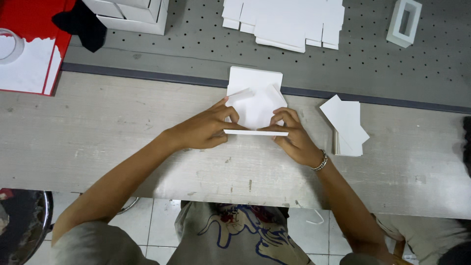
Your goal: The person folds flat white cardboard pieces into small rectangular boxes by hand. They insert a smaller inner piece into each assembled box, then stack the finished boxes on the table.
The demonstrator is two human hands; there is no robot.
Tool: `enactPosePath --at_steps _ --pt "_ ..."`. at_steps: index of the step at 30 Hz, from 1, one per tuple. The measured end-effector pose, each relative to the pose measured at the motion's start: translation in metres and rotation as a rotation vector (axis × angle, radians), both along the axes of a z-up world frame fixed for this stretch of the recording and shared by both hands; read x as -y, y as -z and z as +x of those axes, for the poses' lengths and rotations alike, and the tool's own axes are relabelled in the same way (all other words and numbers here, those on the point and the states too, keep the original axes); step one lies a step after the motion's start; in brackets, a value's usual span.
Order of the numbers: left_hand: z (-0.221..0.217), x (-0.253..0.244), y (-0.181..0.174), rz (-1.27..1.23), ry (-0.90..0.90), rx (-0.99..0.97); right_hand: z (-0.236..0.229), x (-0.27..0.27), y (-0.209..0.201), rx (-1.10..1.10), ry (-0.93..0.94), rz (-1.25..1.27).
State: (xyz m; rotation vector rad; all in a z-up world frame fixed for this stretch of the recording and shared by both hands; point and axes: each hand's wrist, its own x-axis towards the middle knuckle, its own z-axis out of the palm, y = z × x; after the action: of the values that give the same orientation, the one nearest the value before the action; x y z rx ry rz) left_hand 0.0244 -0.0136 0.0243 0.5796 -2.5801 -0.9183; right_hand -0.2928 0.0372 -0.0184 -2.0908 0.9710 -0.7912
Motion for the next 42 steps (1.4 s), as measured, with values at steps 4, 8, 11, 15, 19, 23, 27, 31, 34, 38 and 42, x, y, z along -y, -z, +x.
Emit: enactPosePath --at_steps 4,8,11,15,19,23,27,31,34,38,42 --pt "-0.001 -0.001 0.002 0.023 0.018 -0.012 -0.001 0.001 0.003 0.002 -0.036 -0.016" --pt "0.000 -0.010 -0.029 0.222 -0.085 -0.132 0.004 -0.007 -0.017 0.116 0.144 0.146" --pt "0.007 -0.010 -0.016 0.293 -0.166 -0.160 0.013 -0.011 -0.017 0.187 0.302 0.166" --pt "0.006 -0.014 -0.026 0.314 -0.192 -0.136 0.021 -0.010 -0.033 0.023 0.337 -0.084" --pt "0.006 -0.005 -0.014 0.212 -0.161 -0.181 0.022 -0.011 -0.034 0.008 0.335 -0.174" --pt "0.007 0.002 -0.001 0.055 -0.175 -0.219 0.021 -0.012 -0.029 -0.081 0.306 -0.264" --pt "0.006 0.000 0.010 -0.193 -0.159 -0.125 0.019 -0.011 -0.023 -0.285 0.261 -0.410" --pt "-0.007 0.002 0.027 -0.497 -0.143 -0.013 0.012 0.000 0.001 -0.576 0.174 -0.550" --pt "-0.010 0.005 0.048 -0.703 -0.129 0.084 0.016 0.002 -0.006 -0.665 0.182 -0.679" --pt "-0.012 0.002 0.051 -0.667 -0.107 0.141 0.014 0.004 0.003 -0.608 0.146 -0.717" --pt "-0.016 -0.001 0.044 -0.606 -0.122 0.213 0.013 0.011 0.001 -0.522 0.051 -0.634"
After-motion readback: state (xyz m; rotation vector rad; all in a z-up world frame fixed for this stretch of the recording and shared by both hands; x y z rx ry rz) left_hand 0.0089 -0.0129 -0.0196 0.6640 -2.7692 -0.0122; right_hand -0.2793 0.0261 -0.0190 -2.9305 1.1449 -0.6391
